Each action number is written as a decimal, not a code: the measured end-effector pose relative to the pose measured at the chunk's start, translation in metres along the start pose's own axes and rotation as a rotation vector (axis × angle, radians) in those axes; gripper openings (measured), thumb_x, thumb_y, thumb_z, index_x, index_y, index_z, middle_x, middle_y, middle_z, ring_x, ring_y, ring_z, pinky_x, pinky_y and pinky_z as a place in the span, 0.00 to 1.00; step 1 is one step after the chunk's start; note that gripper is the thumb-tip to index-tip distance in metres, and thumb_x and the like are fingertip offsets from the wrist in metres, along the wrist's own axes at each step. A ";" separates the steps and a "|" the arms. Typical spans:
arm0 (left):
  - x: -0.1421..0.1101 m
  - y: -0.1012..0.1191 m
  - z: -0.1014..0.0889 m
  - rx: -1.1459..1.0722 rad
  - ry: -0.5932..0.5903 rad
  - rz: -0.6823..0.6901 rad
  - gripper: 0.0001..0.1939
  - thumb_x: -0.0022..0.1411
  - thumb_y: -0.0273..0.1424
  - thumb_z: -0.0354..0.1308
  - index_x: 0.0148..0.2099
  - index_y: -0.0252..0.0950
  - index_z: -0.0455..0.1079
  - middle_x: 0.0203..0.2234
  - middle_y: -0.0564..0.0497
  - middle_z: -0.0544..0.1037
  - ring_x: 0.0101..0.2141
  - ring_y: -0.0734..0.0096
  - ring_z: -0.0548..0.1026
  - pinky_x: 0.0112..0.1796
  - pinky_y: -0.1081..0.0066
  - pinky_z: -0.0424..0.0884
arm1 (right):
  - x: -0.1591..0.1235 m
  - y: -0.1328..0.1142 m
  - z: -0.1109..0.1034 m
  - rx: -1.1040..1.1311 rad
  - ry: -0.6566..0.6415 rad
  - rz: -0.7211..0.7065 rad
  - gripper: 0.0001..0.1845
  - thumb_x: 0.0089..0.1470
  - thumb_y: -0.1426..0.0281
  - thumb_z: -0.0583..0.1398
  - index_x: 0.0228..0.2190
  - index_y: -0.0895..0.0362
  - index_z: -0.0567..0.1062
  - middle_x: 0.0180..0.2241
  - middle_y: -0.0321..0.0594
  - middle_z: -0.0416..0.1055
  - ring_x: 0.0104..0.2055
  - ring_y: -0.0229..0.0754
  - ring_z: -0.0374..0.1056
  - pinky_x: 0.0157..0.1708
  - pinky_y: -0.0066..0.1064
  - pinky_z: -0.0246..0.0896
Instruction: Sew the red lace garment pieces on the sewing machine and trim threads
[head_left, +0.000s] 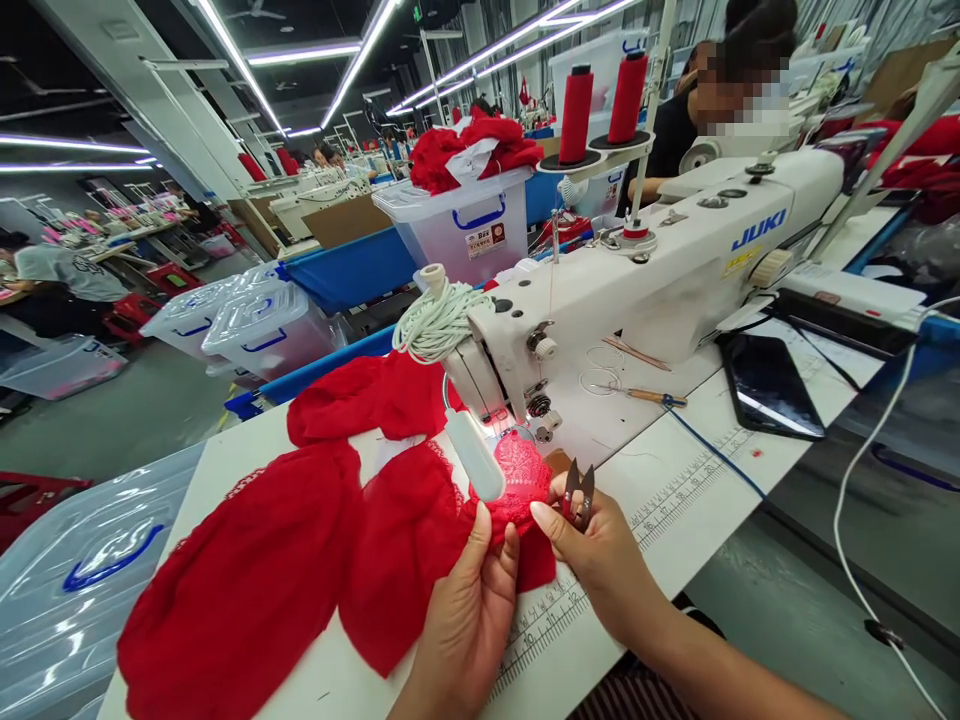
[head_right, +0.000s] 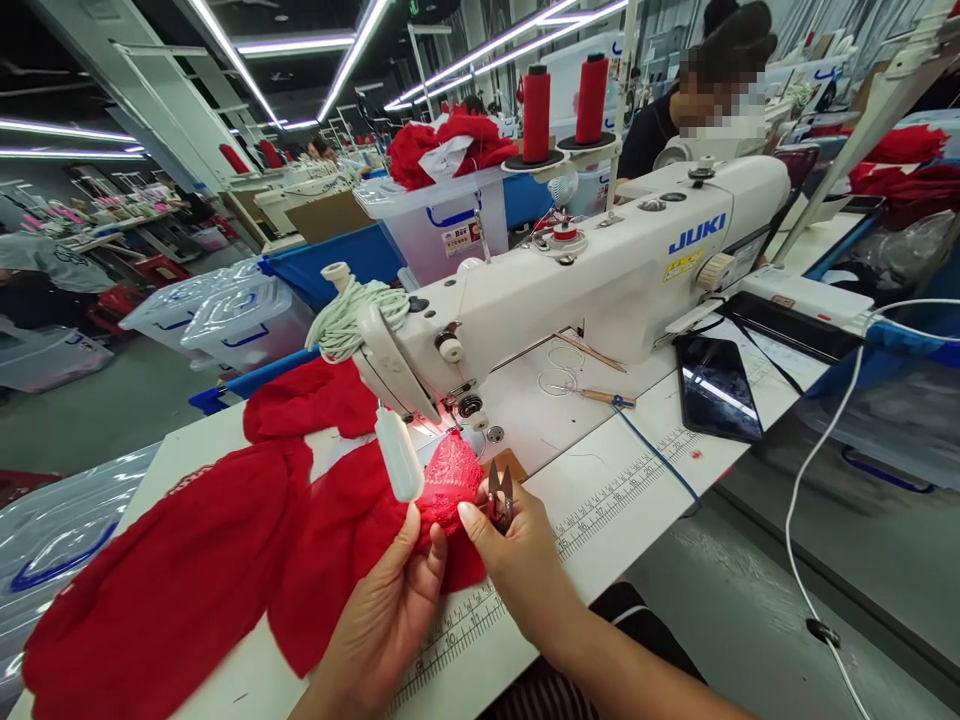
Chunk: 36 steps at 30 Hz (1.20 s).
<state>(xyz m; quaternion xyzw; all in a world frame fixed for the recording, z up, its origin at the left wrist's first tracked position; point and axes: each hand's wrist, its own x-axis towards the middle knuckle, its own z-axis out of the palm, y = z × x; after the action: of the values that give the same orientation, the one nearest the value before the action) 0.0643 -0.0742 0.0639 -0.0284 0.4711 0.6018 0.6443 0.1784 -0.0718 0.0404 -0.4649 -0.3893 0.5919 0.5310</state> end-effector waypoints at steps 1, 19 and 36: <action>0.000 -0.001 0.000 0.004 -0.002 0.003 0.08 0.63 0.16 0.52 0.36 0.29 0.71 0.28 0.49 0.78 0.26 0.78 0.77 0.30 0.78 0.79 | 0.000 0.000 0.000 0.017 -0.017 0.007 0.20 0.47 0.55 0.62 0.24 0.55 0.62 0.19 0.27 0.53 0.21 0.31 0.45 0.20 0.25 0.46; -0.001 -0.003 0.002 0.039 -0.022 -0.019 0.08 0.62 0.17 0.52 0.37 0.31 0.71 0.29 0.50 0.79 0.23 0.80 0.75 0.21 0.82 0.73 | 0.007 -0.004 0.003 0.224 -0.050 0.105 0.19 0.50 0.57 0.61 0.28 0.53 0.57 0.15 0.20 0.45 0.17 0.28 0.39 0.15 0.21 0.40; 0.000 0.013 -0.017 0.916 -0.295 0.410 0.22 0.49 0.47 0.64 0.25 0.37 0.59 0.18 0.61 0.56 0.20 0.81 0.53 0.21 0.79 0.53 | 0.030 -0.030 -0.043 -0.063 -0.530 0.005 0.18 0.50 0.59 0.63 0.21 0.58 0.65 0.19 0.29 0.56 0.21 0.30 0.48 0.21 0.25 0.44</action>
<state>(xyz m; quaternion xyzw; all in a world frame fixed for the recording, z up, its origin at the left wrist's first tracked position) 0.0442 -0.0807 0.0619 0.4344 0.5860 0.4455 0.5190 0.2275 -0.0393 0.0532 -0.3110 -0.5319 0.6817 0.3945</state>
